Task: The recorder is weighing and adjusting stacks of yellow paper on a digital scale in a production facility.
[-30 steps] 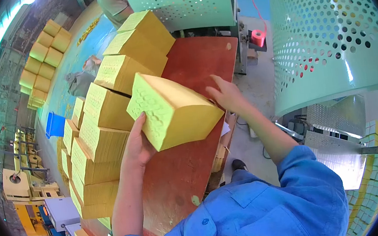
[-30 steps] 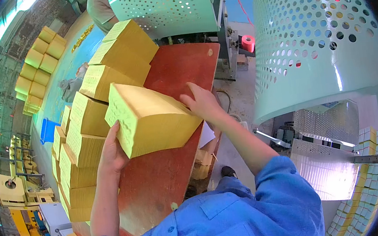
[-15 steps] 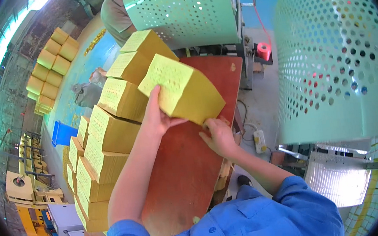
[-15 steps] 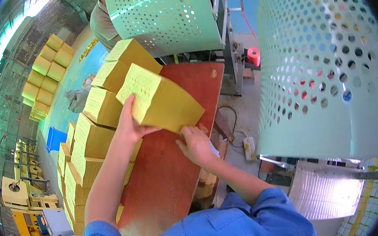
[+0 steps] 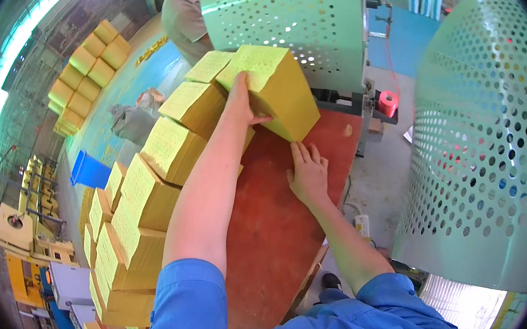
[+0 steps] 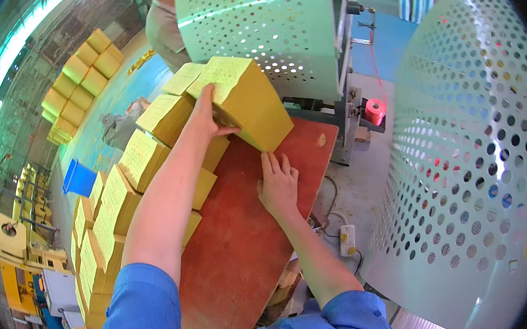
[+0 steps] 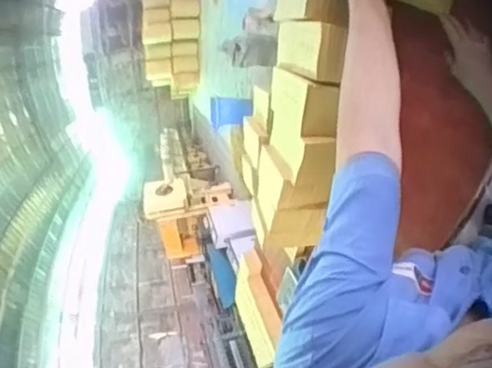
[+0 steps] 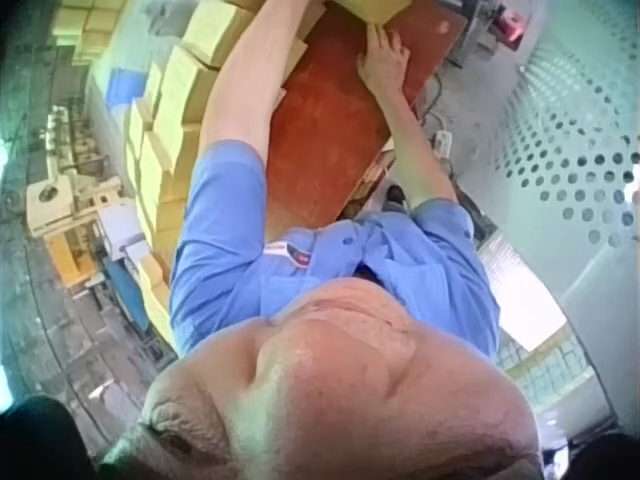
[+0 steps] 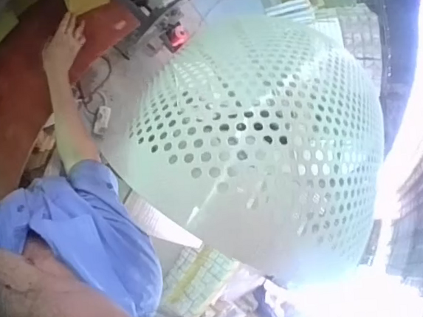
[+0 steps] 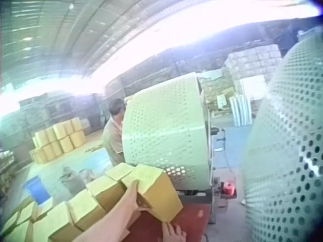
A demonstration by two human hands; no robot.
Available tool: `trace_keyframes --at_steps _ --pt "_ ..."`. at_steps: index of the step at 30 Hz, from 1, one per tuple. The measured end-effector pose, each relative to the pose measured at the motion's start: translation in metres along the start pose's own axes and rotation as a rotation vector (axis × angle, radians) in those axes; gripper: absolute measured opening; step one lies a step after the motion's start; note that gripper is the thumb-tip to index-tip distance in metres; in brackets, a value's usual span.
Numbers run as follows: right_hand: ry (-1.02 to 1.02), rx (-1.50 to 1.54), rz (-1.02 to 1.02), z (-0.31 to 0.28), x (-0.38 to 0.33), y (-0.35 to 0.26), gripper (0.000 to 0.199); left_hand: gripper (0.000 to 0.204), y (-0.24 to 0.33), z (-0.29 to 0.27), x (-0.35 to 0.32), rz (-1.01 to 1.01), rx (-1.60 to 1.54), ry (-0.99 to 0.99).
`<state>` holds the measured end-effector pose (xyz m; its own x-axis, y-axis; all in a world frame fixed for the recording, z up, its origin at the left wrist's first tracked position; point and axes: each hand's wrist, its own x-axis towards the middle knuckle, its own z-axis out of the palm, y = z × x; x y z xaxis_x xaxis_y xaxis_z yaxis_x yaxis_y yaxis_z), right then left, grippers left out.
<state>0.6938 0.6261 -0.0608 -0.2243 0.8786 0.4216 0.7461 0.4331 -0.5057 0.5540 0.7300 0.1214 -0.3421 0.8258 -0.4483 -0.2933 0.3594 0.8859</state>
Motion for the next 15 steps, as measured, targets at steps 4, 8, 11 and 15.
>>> trace_keyframes --at_steps 4,8,11,15 --pt "-0.069 -0.037 0.017 0.005 0.002 -0.033 0.071 0.090 0.002 -0.046 0.000 -0.035 -0.081 -0.209" --pt "0.007 -0.074 -0.137 -0.002 0.008 -0.007 0.049 0.054 -0.049 -0.030 -0.072 0.404 0.015 -0.347" --pt "0.514 0.049 0.233 -0.010 0.028 -0.150 0.027 0.064 -0.075 -0.084 -0.206 0.452 0.524 -0.450" --pt "0.000 0.268 -0.287 0.024 -0.026 0.019 0.038 0.075 -0.125 -0.256 -0.373 0.279 0.653 -0.403"
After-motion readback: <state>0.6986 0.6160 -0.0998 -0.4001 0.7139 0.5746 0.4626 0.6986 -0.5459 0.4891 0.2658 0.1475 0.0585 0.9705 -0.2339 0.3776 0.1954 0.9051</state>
